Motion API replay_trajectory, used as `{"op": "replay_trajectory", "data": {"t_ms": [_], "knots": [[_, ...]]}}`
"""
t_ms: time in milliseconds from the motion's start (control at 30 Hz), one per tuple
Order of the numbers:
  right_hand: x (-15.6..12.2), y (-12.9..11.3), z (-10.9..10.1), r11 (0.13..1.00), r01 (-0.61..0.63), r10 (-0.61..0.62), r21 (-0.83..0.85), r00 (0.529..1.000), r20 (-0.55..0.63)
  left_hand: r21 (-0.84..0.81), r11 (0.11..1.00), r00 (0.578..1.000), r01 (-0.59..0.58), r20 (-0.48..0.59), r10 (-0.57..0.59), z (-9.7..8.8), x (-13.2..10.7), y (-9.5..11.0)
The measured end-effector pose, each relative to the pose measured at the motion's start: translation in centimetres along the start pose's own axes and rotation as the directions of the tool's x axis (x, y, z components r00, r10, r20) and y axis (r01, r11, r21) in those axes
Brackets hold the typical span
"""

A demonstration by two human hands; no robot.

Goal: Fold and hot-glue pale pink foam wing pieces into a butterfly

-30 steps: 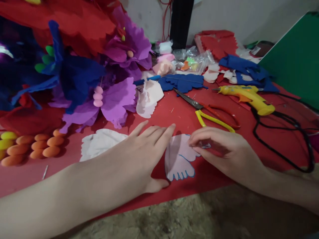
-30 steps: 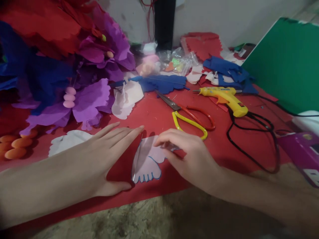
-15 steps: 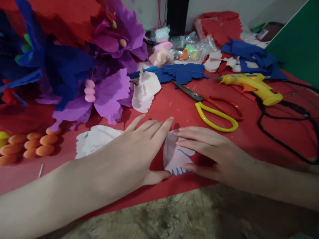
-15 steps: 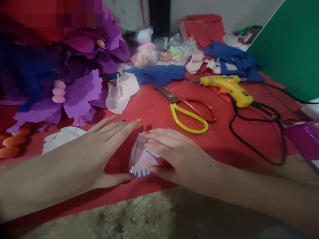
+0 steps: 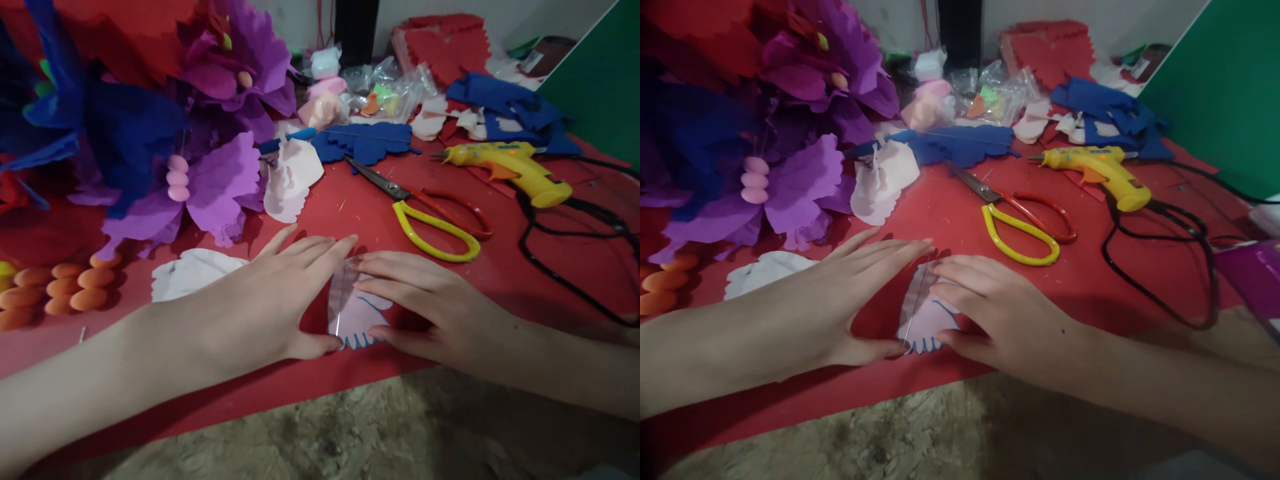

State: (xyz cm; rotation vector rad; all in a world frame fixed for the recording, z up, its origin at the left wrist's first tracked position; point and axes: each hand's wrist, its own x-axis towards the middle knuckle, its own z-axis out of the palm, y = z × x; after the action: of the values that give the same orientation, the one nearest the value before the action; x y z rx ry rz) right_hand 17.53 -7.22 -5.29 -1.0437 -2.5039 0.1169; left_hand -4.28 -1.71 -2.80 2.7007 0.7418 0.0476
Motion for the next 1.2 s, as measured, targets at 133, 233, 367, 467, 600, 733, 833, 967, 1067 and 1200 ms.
{"op": "replay_trajectory", "data": {"t_ms": [133, 233, 367, 467, 600, 733, 833, 967, 1067, 1200], "knots": [[0.0, 0.0, 0.0, 1.000, 0.014, -0.014, -0.003, 1.000, -0.002, -0.019, 1.000, 0.999, 0.013, 0.036, -0.012, -0.2, 0.3, -0.2], [0.0, 0.0, 0.0, 1.000, 0.011, -0.011, -0.007, 1.000, 0.005, -0.027, 0.999, 0.998, 0.018, 0.055, -0.017, -0.4, 0.4, -0.1], [0.1, -0.1, 0.1, 1.000, 0.023, -0.023, -0.006, 1.000, 0.006, -0.055, 0.998, 0.998, -0.029, 0.050, 0.032, -0.8, 0.4, -0.3], [0.1, 0.0, 0.1, 1.000, 0.028, -0.028, -0.005, 1.000, -0.010, -0.022, 0.999, 0.999, -0.049, -0.014, 0.049, -0.9, 0.2, -0.6], [0.0, 0.0, 0.0, 1.000, 0.027, -0.027, -0.011, 1.000, -0.001, 0.016, 0.996, 0.996, -0.084, -0.033, 0.084, -0.6, 0.1, -0.9], [0.0, 0.0, 0.1, 1.000, 0.024, -0.024, -0.008, 1.000, 0.007, 0.019, 0.995, 0.994, -0.101, -0.033, 0.102, -0.1, 0.1, -1.0], [0.1, 0.0, 0.1, 1.000, 0.024, -0.024, -0.008, 1.000, 0.013, 0.016, 0.995, 0.994, -0.099, -0.039, 0.100, 0.1, 0.1, -0.9], [0.0, 0.1, 0.0, 0.999, 0.030, -0.030, -0.019, 1.000, -0.001, 0.018, 0.993, 0.991, -0.113, -0.067, 0.114, 0.2, -0.1, -0.7], [-0.1, 0.1, 0.0, 0.999, 0.027, -0.027, -0.022, 1.000, -0.003, 0.017, 0.993, 0.991, -0.113, -0.075, 0.114, 0.2, -0.1, -0.6], [-0.1, 0.1, 0.1, 1.000, 0.024, -0.024, -0.013, 1.000, -0.001, 0.006, 0.994, 0.992, -0.108, -0.071, 0.108, 0.1, 0.2, -0.7]]}}
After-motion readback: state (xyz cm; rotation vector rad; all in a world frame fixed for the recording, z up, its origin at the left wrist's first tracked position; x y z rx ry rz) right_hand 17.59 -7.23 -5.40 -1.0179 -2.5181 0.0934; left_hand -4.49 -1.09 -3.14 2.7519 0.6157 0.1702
